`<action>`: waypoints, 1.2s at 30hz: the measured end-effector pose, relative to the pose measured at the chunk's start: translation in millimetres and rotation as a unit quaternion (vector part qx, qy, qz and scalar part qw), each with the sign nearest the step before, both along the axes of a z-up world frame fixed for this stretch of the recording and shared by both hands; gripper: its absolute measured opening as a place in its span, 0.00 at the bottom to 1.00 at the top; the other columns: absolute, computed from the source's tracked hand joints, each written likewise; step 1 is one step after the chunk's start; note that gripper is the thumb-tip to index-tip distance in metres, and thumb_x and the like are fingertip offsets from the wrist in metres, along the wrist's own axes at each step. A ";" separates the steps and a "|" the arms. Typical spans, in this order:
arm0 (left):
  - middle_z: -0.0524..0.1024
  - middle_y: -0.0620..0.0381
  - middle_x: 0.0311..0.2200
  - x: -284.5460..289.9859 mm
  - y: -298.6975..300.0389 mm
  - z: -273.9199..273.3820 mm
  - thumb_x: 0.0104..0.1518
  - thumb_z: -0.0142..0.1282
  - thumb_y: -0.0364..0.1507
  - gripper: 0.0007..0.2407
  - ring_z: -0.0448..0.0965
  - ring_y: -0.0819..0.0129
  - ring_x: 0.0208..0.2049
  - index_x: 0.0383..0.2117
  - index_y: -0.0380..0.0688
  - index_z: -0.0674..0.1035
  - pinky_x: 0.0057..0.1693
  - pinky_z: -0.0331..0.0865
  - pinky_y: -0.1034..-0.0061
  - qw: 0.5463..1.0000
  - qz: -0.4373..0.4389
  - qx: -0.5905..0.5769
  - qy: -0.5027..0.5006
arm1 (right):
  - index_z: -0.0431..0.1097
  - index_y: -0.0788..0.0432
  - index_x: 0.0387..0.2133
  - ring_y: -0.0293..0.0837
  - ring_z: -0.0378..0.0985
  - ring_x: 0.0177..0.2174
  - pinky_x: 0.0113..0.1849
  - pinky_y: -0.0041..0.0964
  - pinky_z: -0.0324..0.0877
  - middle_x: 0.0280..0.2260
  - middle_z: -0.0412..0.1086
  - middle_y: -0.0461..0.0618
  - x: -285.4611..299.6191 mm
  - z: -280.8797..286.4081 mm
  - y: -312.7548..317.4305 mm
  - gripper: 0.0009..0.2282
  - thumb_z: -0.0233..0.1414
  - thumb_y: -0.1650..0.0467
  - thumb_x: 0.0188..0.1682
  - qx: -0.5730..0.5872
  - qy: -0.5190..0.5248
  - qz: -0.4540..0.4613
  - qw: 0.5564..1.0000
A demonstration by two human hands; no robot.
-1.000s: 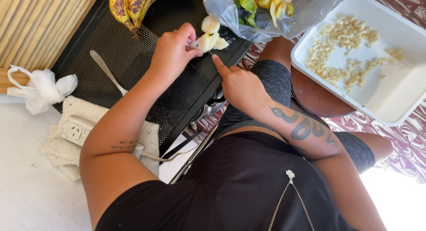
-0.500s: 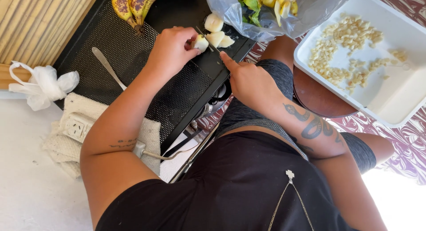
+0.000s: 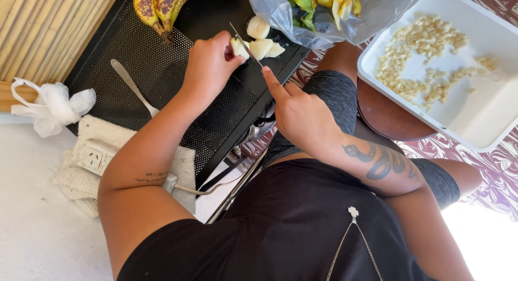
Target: Peeling and dicing a pear into a white tray using a knife.
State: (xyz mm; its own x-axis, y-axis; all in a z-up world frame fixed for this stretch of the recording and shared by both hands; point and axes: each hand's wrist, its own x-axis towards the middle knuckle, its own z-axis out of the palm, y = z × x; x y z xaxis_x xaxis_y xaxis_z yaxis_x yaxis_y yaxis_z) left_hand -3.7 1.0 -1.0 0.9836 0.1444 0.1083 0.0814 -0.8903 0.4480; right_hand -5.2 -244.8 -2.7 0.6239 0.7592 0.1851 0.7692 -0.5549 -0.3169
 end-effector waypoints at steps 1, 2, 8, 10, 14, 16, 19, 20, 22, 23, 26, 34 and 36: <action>0.81 0.57 0.24 0.4 -0.1 -0.2 0.50 0.71 0.27 0.12 0.81 0.60 0.25 0.24 0.42 0.73 0.33 0.69 0.66 1.000 0.000 0.000 0.000 | 0.55 0.57 0.68 0.50 0.57 0.11 0.13 0.46 0.58 0.24 0.60 0.47 -0.6 -0.5 1.3 0.30 0.47 0.77 0.48 0.000 0.000 0.000 1.000; 0.81 0.56 0.24 0.6 -0.2 -0.5 0.50 0.71 0.27 0.13 0.81 0.59 0.25 0.24 0.42 0.73 0.32 0.68 0.65 1.000 -0.002 0.006 -0.001 | 0.55 0.57 0.67 0.51 0.59 0.11 0.13 0.47 0.59 0.24 0.61 0.47 -1.4 -1.0 2.7 0.30 0.46 0.77 0.46 -0.009 -0.002 -0.007 1.000; 0.79 0.57 0.22 1.2 -0.2 -4.2 0.51 0.72 0.31 0.14 0.79 0.53 0.23 0.25 0.42 0.73 0.32 0.65 0.60 0.999 -0.018 0.047 -0.004 | 0.52 0.54 0.69 0.51 0.66 0.11 0.12 0.47 0.61 0.26 0.64 0.47 -7.9 -20.9 12.4 0.35 0.47 0.77 0.42 -0.068 -0.032 -0.025 0.997; 0.78 0.56 0.21 0.7 0.1 -5.3 0.51 0.72 0.31 0.14 0.78 0.53 0.22 0.25 0.42 0.73 0.30 0.64 0.61 0.999 -0.022 0.049 -0.009 | 0.52 0.54 0.69 0.49 0.66 0.11 0.12 0.44 0.61 0.25 0.64 0.47 -8.3 -23.2 15.3 0.36 0.48 0.78 0.41 -0.074 -0.056 -0.025 0.995; 0.78 0.59 0.20 1.7 0.2 -5.9 0.51 0.72 0.30 0.14 0.77 0.55 0.22 0.25 0.45 0.71 0.31 0.64 0.61 0.998 -0.027 0.049 -0.014 | 0.49 0.56 0.69 0.49 0.68 0.12 0.12 0.43 0.61 0.27 0.67 0.50 -6.5 -26.9 20.7 0.35 0.47 0.77 0.43 -0.086 -0.034 -0.021 0.995; 0.78 0.60 0.20 1.3 -0.4 -5.6 0.51 0.72 0.31 0.15 0.77 0.54 0.22 0.25 0.46 0.71 0.31 0.64 0.59 0.998 -0.027 0.058 -0.010 | 0.49 0.56 0.69 0.48 0.68 0.12 0.12 0.42 0.62 0.27 0.67 0.50 -6.2 -30.2 24.3 0.35 0.47 0.77 0.43 -0.085 -0.036 -0.022 0.995; 0.78 0.59 0.21 1.1 -1.7 -2.7 0.51 0.72 0.31 0.14 0.78 0.53 0.24 0.26 0.45 0.72 0.32 0.66 0.57 0.996 -0.032 0.081 0.000 | 0.48 0.55 0.70 0.54 0.75 0.17 0.15 0.47 0.66 0.29 0.71 0.53 -4.8 -38.0 31.0 0.34 0.45 0.76 0.45 -0.130 0.024 -0.024 0.991; 0.78 0.59 0.21 0.7 -2.2 -1.6 0.51 0.71 0.30 0.13 0.78 0.53 0.24 0.26 0.45 0.72 0.31 0.66 0.58 0.996 -0.034 0.083 0.002 | 0.49 0.54 0.69 0.52 0.74 0.16 0.13 0.46 0.65 0.28 0.70 0.51 -5.6 -43.4 32.7 0.34 0.47 0.76 0.44 -0.123 0.002 -0.032 0.992; 0.78 0.59 0.21 0.8 -1.8 3.4 0.51 0.71 0.29 0.13 0.78 0.54 0.24 0.26 0.45 0.73 0.31 0.66 0.59 0.996 -0.036 0.087 0.000 | 0.49 0.53 0.69 0.50 0.73 0.14 0.12 0.44 0.64 0.27 0.70 0.50 1.8 -33.6 33.0 0.35 0.48 0.75 0.42 -0.114 -0.023 -0.040 0.992; 0.79 0.60 0.21 -0.4 -1.6 6.8 0.50 0.70 0.27 0.11 0.81 0.61 0.25 0.26 0.46 0.74 0.33 0.69 0.66 0.999 -0.028 0.027 0.000 | 0.47 0.54 0.70 0.56 0.73 0.18 0.17 0.51 0.64 0.27 0.70 0.53 8.1 -18.7 31.0 0.34 0.44 0.76 0.45 -0.117 0.083 -0.023 0.989; 0.81 0.59 0.26 -0.7 8.4 8.0 0.48 0.68 0.23 0.09 0.80 0.68 0.26 0.26 0.46 0.75 0.33 0.69 0.73 0.998 -0.028 -0.046 -0.022 | 0.46 0.58 0.70 0.52 0.63 0.15 0.20 0.49 0.57 0.18 0.64 0.54 26.4 17.6 19.1 0.29 0.38 0.76 0.51 -0.057 0.266 0.008 0.962; 0.83 0.57 0.42 6.2 26.4 20.2 0.55 0.63 0.29 0.11 0.82 0.71 0.34 0.45 0.47 0.84 0.42 0.70 0.78 0.993 0.002 -0.105 0.046 | 0.52 0.60 0.67 0.43 0.72 0.22 0.28 0.36 0.62 0.24 0.73 0.51 31.8 34.5 -19.3 0.24 0.38 0.74 0.54 0.118 0.384 0.014 0.916; 0.82 0.43 0.29 5.2 30.5 18.6 0.59 0.58 0.23 0.10 0.85 0.68 0.30 0.45 0.41 0.82 0.40 0.78 0.80 0.971 0.040 -0.222 0.077 | 0.60 0.66 0.62 0.50 0.75 0.21 0.25 0.42 0.70 0.23 0.75 0.62 29.7 33.8 -38.6 0.22 0.44 0.79 0.52 0.255 0.340 0.057 0.903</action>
